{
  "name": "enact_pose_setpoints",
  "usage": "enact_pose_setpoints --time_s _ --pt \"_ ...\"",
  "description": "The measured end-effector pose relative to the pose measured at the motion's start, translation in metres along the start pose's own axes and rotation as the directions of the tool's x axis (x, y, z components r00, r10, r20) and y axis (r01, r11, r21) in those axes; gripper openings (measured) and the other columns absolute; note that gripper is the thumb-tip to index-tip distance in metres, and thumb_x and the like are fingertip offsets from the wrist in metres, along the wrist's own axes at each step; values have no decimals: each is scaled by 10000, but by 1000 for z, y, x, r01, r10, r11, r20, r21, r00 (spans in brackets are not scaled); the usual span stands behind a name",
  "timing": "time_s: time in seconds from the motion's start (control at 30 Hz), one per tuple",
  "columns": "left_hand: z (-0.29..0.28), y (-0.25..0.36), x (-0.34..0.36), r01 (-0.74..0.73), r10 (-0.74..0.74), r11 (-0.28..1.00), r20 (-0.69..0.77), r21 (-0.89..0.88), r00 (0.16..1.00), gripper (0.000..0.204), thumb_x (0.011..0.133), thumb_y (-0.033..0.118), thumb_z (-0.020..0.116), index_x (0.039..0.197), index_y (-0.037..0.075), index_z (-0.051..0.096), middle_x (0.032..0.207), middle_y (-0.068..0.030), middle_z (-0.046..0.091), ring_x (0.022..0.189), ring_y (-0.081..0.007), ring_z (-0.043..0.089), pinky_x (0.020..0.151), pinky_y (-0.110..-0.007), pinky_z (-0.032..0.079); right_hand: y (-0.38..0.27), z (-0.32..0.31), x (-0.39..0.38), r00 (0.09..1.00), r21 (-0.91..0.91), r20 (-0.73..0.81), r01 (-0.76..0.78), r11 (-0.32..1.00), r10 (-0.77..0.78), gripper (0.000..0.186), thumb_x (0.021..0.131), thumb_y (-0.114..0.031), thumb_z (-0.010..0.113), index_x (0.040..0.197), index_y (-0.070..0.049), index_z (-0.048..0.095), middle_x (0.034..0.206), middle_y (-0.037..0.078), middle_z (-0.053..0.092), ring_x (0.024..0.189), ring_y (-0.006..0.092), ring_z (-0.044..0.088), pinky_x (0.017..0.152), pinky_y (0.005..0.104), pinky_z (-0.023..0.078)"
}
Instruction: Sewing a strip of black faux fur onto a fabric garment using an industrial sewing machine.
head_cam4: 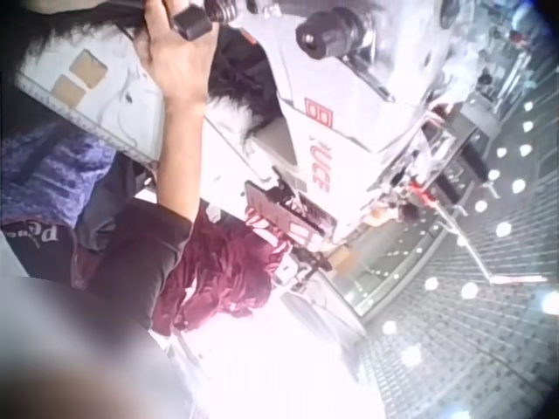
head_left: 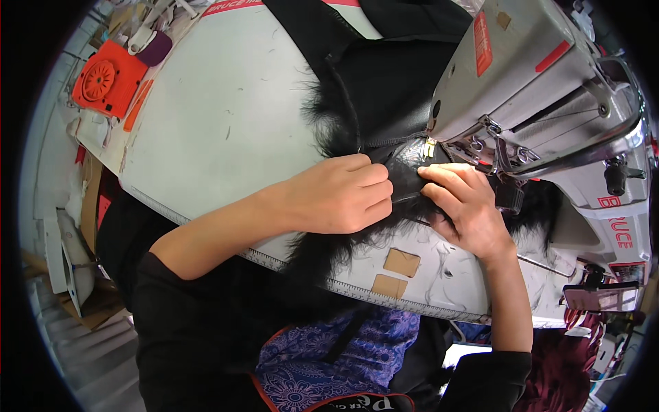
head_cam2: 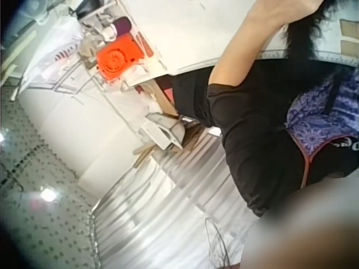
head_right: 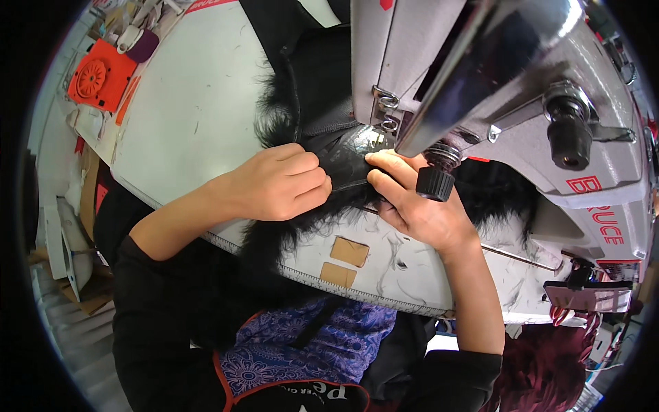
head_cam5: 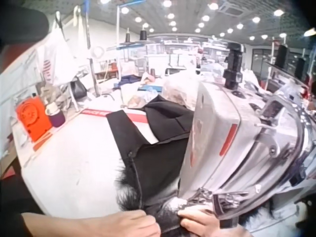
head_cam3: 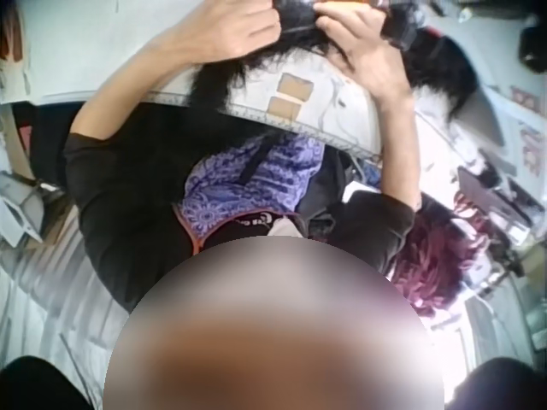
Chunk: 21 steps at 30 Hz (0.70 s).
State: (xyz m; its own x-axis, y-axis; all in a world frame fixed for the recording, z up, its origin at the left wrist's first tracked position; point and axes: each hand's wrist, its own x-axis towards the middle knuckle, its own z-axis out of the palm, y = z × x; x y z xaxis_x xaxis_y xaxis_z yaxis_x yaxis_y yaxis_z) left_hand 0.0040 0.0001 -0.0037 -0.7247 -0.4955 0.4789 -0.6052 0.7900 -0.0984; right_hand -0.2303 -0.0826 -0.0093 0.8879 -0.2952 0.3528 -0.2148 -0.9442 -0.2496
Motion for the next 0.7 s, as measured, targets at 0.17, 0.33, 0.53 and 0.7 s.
enact_pose_setpoints --time_s 0.17,0.33,0.53,0.7 --pt "10 1 -1 44 -46 996 -27 -77 999 125 603 74 628 709 43 569 763 -29 540 720 -166 514 535 -261 392 -2 -1 2 999 -9 10 -31 999 31 329 609 -79 622 934 -44 581 1120 96 570 1018 297 534 861 396 429" --pt "18 -2 -4 -50 45 998 -177 -22 983 109 616 124 582 629 80 483 703 -13 440 687 -151 456 560 -256 387 0 -1 -3 1000 31 -27 -10 999 11 343 605 -58 625 945 -34 591 1054 123 558 1012 308 541 844 403 444" --pt "25 -1 -5 54 -102 980 -253 -190 962 97 618 100 575 646 68 487 696 -20 444 675 -164 462 548 -273 386 -1 -1 0 994 1 -77 77 997 -77 367 619 -62 618 983 -30 598 1066 109 566 1000 296 547 837 402 452" --pt "8 6 -2 131 -143 978 -65 -160 988 102 618 80 596 684 42 529 767 -48 511 690 -173 499 560 -272 412 -6 -4 7 999 -30 -28 20 999 -21 348 627 -93 610 969 -28 587 1080 68 581 988 275 529 843 393 442"
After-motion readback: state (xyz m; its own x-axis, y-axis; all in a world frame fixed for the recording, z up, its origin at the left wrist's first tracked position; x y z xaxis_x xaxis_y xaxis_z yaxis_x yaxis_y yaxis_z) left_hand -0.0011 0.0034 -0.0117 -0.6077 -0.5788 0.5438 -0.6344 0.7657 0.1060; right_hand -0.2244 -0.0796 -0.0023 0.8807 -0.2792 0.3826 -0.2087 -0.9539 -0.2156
